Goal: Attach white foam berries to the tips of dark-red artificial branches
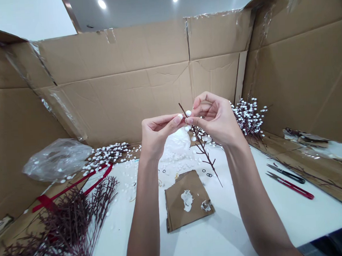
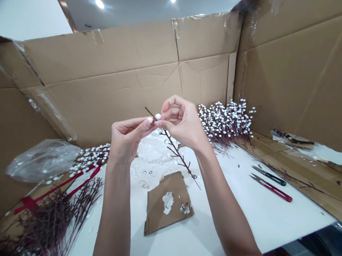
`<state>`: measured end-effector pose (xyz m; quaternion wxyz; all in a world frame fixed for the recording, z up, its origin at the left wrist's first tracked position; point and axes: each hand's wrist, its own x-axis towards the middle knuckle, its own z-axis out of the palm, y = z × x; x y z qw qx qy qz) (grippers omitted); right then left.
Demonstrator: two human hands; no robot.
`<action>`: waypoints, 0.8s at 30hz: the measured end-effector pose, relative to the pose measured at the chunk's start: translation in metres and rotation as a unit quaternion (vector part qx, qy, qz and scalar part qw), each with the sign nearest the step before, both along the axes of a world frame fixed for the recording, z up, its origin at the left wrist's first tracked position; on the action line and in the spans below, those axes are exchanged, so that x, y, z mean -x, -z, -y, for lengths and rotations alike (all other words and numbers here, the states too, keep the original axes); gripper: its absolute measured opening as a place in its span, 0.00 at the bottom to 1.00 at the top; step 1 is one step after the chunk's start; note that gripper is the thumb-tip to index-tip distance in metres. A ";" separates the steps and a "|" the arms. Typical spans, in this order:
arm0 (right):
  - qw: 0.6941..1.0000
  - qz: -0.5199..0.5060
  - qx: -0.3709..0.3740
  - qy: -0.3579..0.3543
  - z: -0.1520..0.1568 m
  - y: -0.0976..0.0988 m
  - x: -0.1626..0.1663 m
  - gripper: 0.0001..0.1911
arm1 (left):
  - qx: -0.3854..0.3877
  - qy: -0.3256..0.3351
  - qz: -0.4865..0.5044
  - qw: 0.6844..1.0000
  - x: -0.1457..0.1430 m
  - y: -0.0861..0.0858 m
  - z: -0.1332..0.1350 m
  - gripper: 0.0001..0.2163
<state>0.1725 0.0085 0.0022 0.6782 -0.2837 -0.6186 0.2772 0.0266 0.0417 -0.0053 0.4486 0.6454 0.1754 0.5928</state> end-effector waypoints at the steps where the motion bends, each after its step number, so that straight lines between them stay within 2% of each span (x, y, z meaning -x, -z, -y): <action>1: 1.000 0.000 0.001 -0.002 0.000 0.000 0.000 0.17 | -0.006 0.002 -0.002 1.000 0.000 0.000 0.000 0.04; 15: 1.000 -0.013 -0.001 -0.015 -0.005 0.003 -0.003 0.18 | -0.047 0.003 -0.020 0.999 -0.002 0.003 -0.004 0.03; 24: 1.000 -0.005 0.017 -0.010 -0.012 0.006 -0.004 0.19 | -0.031 -0.017 -0.038 0.999 -0.002 0.003 -0.003 0.03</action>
